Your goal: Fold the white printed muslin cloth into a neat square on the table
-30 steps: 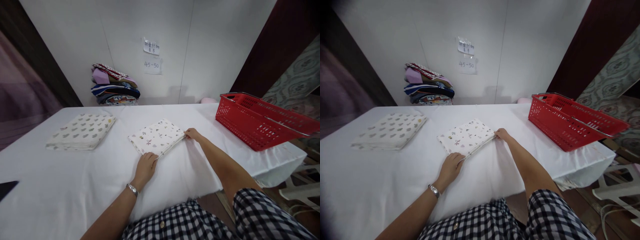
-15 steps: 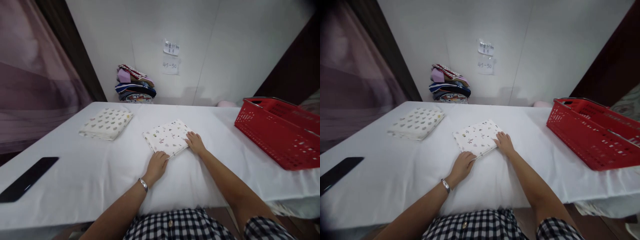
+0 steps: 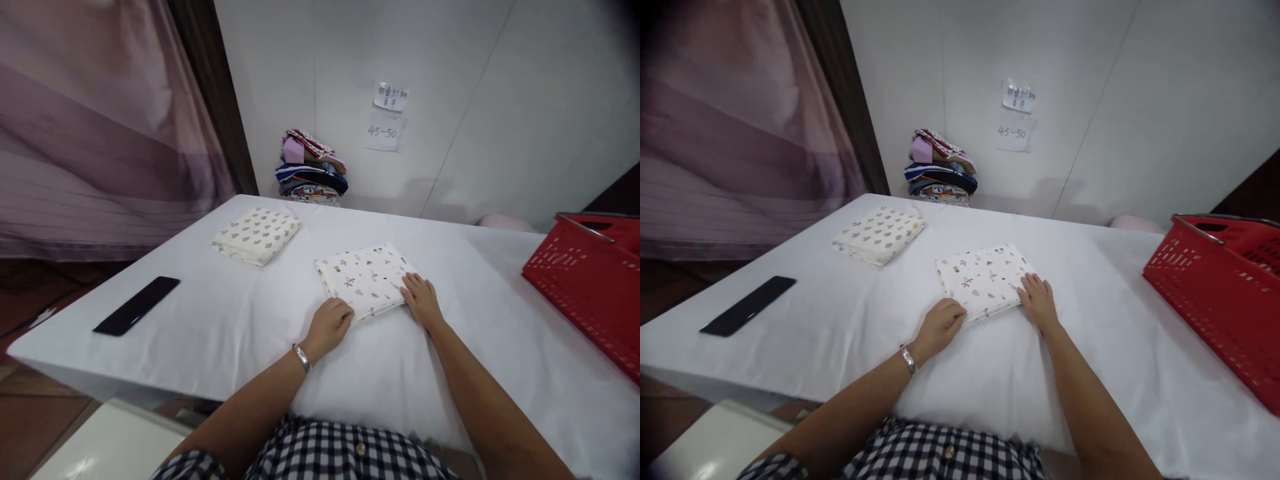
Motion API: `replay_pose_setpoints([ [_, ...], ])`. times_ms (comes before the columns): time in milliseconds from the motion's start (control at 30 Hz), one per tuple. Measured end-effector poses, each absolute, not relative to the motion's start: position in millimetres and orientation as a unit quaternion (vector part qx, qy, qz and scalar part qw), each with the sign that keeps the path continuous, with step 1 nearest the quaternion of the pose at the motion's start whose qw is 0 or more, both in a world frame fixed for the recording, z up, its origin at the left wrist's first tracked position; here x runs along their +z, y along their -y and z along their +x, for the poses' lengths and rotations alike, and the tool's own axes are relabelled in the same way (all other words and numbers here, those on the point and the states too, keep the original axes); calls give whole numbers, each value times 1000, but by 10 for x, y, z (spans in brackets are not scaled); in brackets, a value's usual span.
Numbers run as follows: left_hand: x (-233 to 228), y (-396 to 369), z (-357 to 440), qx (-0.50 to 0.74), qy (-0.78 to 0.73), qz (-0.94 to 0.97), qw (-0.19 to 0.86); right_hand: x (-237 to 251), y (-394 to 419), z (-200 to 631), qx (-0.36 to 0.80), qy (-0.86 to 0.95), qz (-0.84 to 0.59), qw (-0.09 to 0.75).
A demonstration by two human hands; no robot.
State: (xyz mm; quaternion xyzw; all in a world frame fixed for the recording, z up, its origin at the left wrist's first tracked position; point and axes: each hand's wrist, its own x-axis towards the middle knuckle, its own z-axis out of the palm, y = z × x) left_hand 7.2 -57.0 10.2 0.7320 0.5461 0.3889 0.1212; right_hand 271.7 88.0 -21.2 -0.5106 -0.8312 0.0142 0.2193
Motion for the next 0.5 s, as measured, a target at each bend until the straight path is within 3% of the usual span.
replay_pose_setpoints([
  [233, -6, 256, -286, 484, -711, 467, 207, -246, -903, 2730, 10, 834, -503, 225],
  [400, 69, -94, -415, 496, -713, 334, 366, -252, -909, 2719, 10, 832, -501, 236],
  [500, 111, -276, -381, 499, -712, 324, 373, -247, -910, 2713, 12, 831, -504, 236],
])
